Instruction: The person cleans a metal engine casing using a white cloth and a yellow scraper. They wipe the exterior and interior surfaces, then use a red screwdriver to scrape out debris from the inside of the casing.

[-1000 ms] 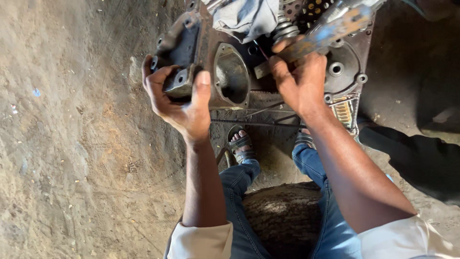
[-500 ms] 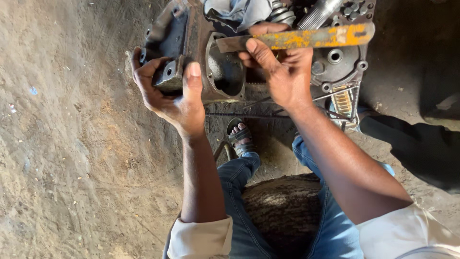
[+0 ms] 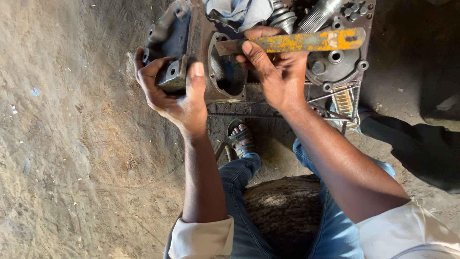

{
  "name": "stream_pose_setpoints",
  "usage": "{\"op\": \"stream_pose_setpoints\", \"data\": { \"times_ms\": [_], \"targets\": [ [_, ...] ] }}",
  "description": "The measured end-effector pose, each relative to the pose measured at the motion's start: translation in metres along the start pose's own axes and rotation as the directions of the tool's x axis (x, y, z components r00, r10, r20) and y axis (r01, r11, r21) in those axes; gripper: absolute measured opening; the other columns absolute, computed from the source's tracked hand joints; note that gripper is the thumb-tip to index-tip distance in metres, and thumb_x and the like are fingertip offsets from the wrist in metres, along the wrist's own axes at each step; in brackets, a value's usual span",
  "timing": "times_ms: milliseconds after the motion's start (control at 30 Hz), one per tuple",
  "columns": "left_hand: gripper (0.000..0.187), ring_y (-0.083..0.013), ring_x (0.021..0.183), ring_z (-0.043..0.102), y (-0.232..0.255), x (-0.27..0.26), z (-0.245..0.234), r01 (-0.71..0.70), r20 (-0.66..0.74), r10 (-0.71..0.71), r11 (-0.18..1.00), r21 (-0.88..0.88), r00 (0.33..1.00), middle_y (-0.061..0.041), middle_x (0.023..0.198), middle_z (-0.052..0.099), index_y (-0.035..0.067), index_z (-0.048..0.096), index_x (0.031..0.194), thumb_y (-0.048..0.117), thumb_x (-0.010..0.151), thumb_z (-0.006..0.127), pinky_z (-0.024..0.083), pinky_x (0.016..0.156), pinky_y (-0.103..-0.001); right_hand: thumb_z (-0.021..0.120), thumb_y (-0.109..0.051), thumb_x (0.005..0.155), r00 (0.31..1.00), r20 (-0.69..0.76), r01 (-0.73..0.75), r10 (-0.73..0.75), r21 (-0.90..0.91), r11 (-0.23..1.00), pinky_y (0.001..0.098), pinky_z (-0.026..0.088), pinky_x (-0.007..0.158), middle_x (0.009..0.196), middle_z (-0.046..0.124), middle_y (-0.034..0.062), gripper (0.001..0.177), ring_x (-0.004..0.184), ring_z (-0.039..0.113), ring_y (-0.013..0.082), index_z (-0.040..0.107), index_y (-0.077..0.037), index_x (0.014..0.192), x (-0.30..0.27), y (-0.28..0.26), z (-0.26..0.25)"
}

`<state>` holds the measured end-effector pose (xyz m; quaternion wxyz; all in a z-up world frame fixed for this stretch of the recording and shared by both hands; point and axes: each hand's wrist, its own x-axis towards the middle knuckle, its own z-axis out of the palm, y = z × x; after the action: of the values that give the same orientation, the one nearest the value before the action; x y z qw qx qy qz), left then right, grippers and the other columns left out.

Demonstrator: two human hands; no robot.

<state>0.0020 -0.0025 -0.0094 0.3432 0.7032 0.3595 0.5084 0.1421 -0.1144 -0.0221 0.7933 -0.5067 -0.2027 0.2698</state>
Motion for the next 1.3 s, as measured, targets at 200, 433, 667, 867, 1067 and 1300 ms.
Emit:
{"op": "stream_pose_setpoints", "data": {
  "times_ms": [200,433,667,867,1067,1300],
  "targets": [
    [0.060,-0.0323,0.138,0.057,-0.001,0.001,0.001,-0.021,-0.004,0.021,1.000,0.021,1.000,-0.019,0.152,0.047,0.010,0.061,0.115,0.053,0.085,0.090,0.057,0.112,-0.048,0.068,-0.005,0.108,0.999,0.011,0.051,-0.051,-0.037,0.998,0.0329,0.069,0.083,0.109,0.071,0.0113,0.016,0.093,0.073,0.0172,0.066,0.006,0.120,-0.003,0.002,0.005],
    [0.062,-0.0316,0.134,0.060,-0.001,0.000,0.000,-0.033,-0.010,0.033,0.999,0.028,0.999,-0.018,0.152,0.048,0.012,0.062,0.119,0.054,0.083,0.090,0.060,0.108,-0.048,0.069,-0.008,0.104,0.990,-0.100,-0.090,0.095,0.050,0.995,0.0293,0.067,0.073,0.099,0.073,0.0110,0.021,0.082,0.076,0.0168,0.067,0.005,0.120,-0.004,-0.001,0.012],
    [0.061,-0.0331,0.141,0.055,-0.005,0.000,0.004,-0.068,-0.025,0.070,0.994,0.086,0.997,-0.018,0.152,0.048,0.012,0.061,0.115,0.055,0.082,0.089,0.056,0.112,-0.051,0.070,-0.011,0.101,0.993,-0.106,-0.052,0.047,-0.045,0.998,0.0302,0.065,0.059,0.091,0.076,0.0111,0.017,0.073,0.077,0.0180,0.071,0.003,0.111,0.007,-0.005,0.010],
    [0.063,-0.0346,0.138,0.055,-0.003,0.000,0.006,-0.063,-0.038,0.064,0.997,0.040,0.997,-0.019,0.150,0.049,0.011,0.060,0.116,0.054,0.081,0.090,0.058,0.110,-0.053,0.071,-0.008,0.103,0.993,-0.114,0.016,-0.005,0.092,0.996,0.0320,0.068,0.075,0.101,0.072,0.0061,0.016,0.087,0.070,0.0127,0.071,0.004,0.112,0.003,0.000,0.030],
    [0.060,-0.0371,0.144,0.051,0.008,-0.003,-0.005,-0.121,0.017,0.120,0.976,0.181,0.993,-0.021,0.148,0.053,0.006,0.061,0.118,0.046,0.087,0.094,0.046,0.115,-0.052,0.073,-0.010,0.099,0.967,-0.222,-0.119,0.126,0.044,0.992,0.0291,0.062,0.068,0.091,0.072,0.0038,0.015,0.076,0.069,0.0123,0.072,0.003,0.106,-0.003,-0.001,0.034],
    [0.060,-0.0387,0.138,0.051,0.007,0.000,-0.003,-0.104,0.001,0.104,0.995,0.006,0.995,-0.024,0.153,0.047,0.007,0.058,0.118,0.046,0.089,0.092,0.051,0.112,-0.053,0.070,-0.008,0.098,0.984,-0.165,-0.077,0.067,-0.053,0.996,0.0267,0.059,0.070,0.092,0.073,0.0029,0.016,0.077,0.068,0.0101,0.072,0.004,0.110,0.001,0.002,0.032]
  ]
}}
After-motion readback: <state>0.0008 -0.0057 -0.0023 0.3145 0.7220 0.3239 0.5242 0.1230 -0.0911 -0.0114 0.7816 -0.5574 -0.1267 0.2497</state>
